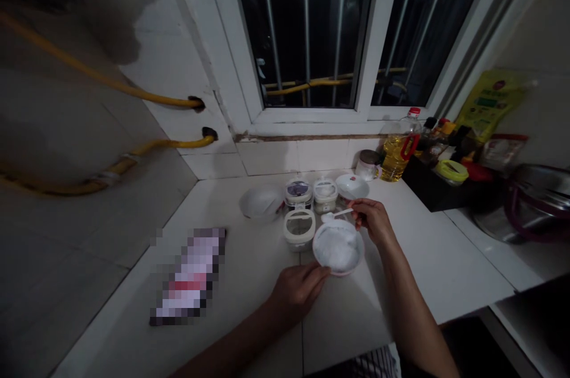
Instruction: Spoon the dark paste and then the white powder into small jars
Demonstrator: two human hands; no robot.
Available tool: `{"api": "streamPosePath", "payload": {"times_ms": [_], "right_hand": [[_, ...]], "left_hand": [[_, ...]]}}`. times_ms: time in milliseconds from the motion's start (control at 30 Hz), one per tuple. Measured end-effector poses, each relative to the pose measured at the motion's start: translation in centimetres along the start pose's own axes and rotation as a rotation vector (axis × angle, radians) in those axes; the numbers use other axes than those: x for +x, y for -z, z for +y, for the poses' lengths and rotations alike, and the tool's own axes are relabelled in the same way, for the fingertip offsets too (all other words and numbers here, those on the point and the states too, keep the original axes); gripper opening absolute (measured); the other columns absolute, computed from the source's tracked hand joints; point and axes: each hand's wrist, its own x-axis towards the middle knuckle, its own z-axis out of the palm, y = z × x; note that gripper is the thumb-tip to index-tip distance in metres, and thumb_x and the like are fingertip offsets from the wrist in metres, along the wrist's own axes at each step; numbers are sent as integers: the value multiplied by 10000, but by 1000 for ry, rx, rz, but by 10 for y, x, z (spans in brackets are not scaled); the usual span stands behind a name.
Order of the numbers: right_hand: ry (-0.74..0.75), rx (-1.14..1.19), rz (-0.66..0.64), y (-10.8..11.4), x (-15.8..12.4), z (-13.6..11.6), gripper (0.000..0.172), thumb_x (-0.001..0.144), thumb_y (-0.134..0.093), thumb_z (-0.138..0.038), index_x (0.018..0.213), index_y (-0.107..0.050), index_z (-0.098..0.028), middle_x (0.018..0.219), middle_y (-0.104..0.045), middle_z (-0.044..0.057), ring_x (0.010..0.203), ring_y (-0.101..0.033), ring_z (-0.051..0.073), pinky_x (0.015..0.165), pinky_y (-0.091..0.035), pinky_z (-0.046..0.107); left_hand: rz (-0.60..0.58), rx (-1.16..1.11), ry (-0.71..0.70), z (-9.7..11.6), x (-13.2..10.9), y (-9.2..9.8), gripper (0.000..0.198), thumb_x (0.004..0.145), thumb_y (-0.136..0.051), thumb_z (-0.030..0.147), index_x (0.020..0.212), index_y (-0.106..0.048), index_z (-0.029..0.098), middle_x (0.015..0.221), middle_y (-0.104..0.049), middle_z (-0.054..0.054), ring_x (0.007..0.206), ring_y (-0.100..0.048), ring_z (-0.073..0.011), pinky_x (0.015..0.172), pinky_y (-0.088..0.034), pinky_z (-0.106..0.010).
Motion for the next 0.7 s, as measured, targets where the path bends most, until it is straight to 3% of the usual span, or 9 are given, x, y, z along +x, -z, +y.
{"api": "streamPosePath", "payload": {"times_ms": [133,300,400,467,600,700], "right_hand": [[183,-72,-69,-20,-8,0,177,654,-673,-314,731,-689,-155,504,-561,-26,385,-454,87,392,-381,224],[782,-630,-295,-35,-22,4,206,864,-514,-233,891,-713,-185,729,-686,53,676,-610,176,644,-485,316],[1005,-812,-392,-32,-26,4,267,898,-442,-164,950,-702,-199,829,-713,74,760,-615,194,734,-477,353],[992,-762,-318,-25,-26,2,240,907,-456,-190,938,-693,-207,816,-709,62,762,-618,191,747,-471,342],[674,-612,-58,-4,-24,-3,200,874,-536,-335,854,-686,-205,709,-646,29,705,-595,188,686,-447,294],[499,-599,2,16,-23,-10,219,820,-559,-375,782,-674,-192,638,-579,7,619,-523,165,615,-402,275]], "left_hand": [[17,-3,-4,1,2,1,213,933,-409,119,871,-611,151,641,-619,-26,508,-582,-114,477,-434,-189],[16,0,-9,2,4,1,214,932,-410,107,841,-599,148,618,-603,-14,499,-576,-117,467,-423,-194],[13,9,-5,2,4,2,230,937,-404,115,816,-597,152,612,-604,-14,501,-577,-115,465,-426,-193],[6,9,3,1,4,2,240,937,-397,115,814,-600,155,610,-605,-15,500,-576,-112,469,-433,-189],[7,-2,0,1,4,3,230,933,-397,112,854,-609,154,631,-618,-24,508,-585,-121,466,-445,-194],[11,-5,0,1,5,5,239,935,-392,111,856,-614,153,626,-618,-24,510,-590,-121,472,-453,-191]]}}
